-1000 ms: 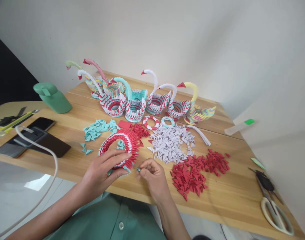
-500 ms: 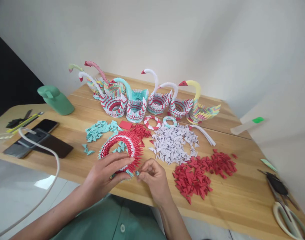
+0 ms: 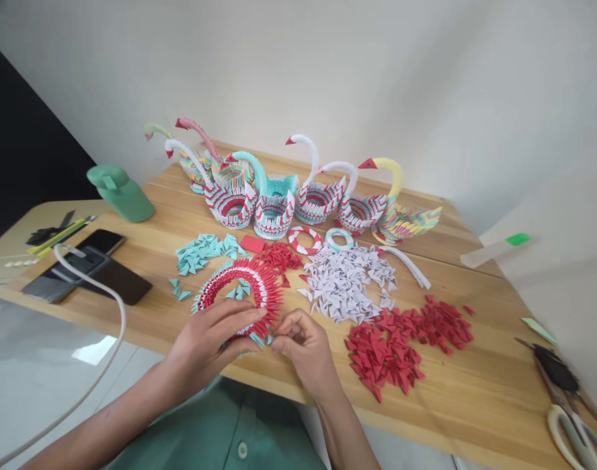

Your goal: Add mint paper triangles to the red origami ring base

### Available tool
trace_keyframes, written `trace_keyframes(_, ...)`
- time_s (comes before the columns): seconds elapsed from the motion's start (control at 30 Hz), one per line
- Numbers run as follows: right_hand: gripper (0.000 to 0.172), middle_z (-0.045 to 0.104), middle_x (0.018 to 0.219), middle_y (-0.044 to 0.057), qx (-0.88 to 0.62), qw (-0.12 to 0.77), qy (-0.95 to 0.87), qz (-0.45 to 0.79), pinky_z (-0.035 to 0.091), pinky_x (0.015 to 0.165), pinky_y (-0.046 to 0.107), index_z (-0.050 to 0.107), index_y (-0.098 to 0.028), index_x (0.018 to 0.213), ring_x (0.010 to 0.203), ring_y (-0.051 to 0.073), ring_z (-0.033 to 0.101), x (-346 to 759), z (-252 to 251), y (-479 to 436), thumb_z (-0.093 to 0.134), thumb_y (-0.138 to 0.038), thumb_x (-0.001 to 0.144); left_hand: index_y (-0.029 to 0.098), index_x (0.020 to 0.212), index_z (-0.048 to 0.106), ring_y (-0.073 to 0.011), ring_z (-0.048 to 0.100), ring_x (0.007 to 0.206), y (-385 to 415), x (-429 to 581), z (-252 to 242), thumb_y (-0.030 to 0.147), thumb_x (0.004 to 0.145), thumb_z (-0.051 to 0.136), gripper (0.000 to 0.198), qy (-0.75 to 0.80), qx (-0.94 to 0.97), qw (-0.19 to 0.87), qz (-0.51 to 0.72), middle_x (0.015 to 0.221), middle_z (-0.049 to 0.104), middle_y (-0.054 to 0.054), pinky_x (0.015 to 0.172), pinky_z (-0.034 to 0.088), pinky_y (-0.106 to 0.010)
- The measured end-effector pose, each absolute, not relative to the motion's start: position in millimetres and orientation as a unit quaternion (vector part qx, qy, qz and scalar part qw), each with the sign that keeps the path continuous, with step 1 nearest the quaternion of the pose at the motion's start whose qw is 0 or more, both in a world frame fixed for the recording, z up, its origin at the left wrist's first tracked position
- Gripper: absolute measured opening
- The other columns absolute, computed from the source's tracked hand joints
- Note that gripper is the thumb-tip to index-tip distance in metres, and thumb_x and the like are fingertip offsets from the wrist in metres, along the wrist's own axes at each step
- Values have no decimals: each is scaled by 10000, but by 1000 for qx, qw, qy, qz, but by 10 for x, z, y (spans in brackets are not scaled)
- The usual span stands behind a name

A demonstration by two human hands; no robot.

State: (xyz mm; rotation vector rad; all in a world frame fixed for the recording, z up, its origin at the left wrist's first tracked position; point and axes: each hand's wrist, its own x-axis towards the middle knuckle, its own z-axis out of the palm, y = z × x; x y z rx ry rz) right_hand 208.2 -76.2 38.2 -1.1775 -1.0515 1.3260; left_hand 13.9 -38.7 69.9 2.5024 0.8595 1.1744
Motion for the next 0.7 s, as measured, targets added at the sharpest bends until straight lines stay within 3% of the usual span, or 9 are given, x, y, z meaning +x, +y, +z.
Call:
trace_keyframes(0.37, 375, 606, 553, -41, -483, 507, -447, 557, 412, 499, 233, 543, -220, 705, 482, 121, 515, 2072, 406, -787, 843, -441, 661, 166, 1168, 621, -191, 694, 937, -403, 125, 707, 358, 970, 532, 290, 284, 852, 162, 409, 1005, 717, -95, 761, 561, -284)
trace_keyframes(0.7, 365, 595, 546, -56, -481, 486, -441, 581, 361, 470, 206, 549, -211, 672, 467, 97, 463, 2100, 426, -774, 870, -378, 622, 142, 1168, 620, -176, 675, 925, -387, 119, 725, 352, 960, 538, 306, 272, 854, 197, 397, 1002, 703, -93, 807, 551, -264)
